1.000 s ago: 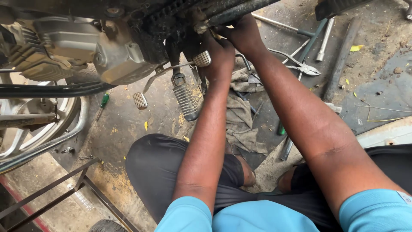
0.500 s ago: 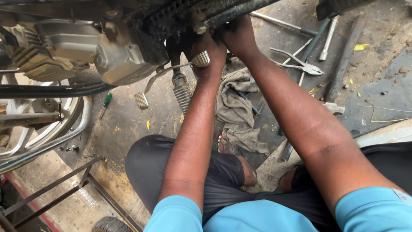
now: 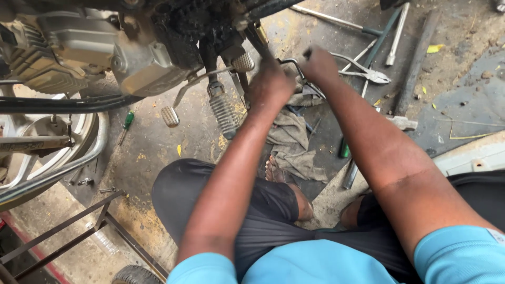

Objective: Repairing and adjusting motorcycle engine and chassis components using hand tools.

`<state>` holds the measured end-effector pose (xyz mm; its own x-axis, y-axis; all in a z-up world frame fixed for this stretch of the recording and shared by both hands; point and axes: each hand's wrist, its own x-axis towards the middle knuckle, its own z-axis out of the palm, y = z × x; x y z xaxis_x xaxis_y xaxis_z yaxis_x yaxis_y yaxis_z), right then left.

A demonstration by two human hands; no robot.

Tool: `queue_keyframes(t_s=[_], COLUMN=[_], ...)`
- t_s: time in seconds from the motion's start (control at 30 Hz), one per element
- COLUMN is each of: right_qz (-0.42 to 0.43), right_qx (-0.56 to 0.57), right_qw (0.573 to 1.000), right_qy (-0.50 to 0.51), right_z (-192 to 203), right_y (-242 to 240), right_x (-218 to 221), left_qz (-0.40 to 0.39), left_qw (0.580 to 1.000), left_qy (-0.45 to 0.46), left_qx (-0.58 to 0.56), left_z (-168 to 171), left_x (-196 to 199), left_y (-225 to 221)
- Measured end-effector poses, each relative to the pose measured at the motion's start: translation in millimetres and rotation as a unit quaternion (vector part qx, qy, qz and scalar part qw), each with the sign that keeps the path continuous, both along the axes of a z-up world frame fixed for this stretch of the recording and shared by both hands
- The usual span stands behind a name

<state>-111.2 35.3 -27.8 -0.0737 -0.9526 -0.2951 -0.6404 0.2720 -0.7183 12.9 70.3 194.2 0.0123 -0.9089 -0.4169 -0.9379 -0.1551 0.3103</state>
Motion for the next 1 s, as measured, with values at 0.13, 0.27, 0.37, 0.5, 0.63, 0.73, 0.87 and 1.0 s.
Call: queue_keyframes(t_s=[0.13,0.27,0.37,0.5,0.63,0.73,0.87,1.0], right_qz=[0.137,0.234,0.368,0.542,0.598,0.346,0.181,0.132], right_qx=[0.041,-0.066,-0.054,0.067,0.058,0.22,0.175,0.061], right_qw=[0.984,0.953,0.912,0.823,0.798,0.895,0.857,0.88], right_qy=[0.103,0.182,0.173,0.154,0.057,-0.174,-0.45,-0.453], right_z=[14,42,51,23,-9,43,159,271], right_y=[59,106,143,169,112,69,45,68], right_x=[-4,17,37,78,73,33,-15,-9], left_qz=[-0.249,-0.239,-0.216,-0.158,-0.138,-0.05,0.058,0.135], left_qw=[0.955,0.964,0.975,0.986,0.989,0.995,0.982,0.854], left_qy=[0.004,0.084,0.046,0.051,0.041,0.083,0.173,0.5], left_qx=[0.163,0.078,0.009,0.011,-0.013,-0.006,-0.055,0.056], left_z=[60,116,128,107,75,65,57,70], left_x=[11,44,62,75,86,93,84,87], left_y=[41,85,105,113,100,95,83,91])
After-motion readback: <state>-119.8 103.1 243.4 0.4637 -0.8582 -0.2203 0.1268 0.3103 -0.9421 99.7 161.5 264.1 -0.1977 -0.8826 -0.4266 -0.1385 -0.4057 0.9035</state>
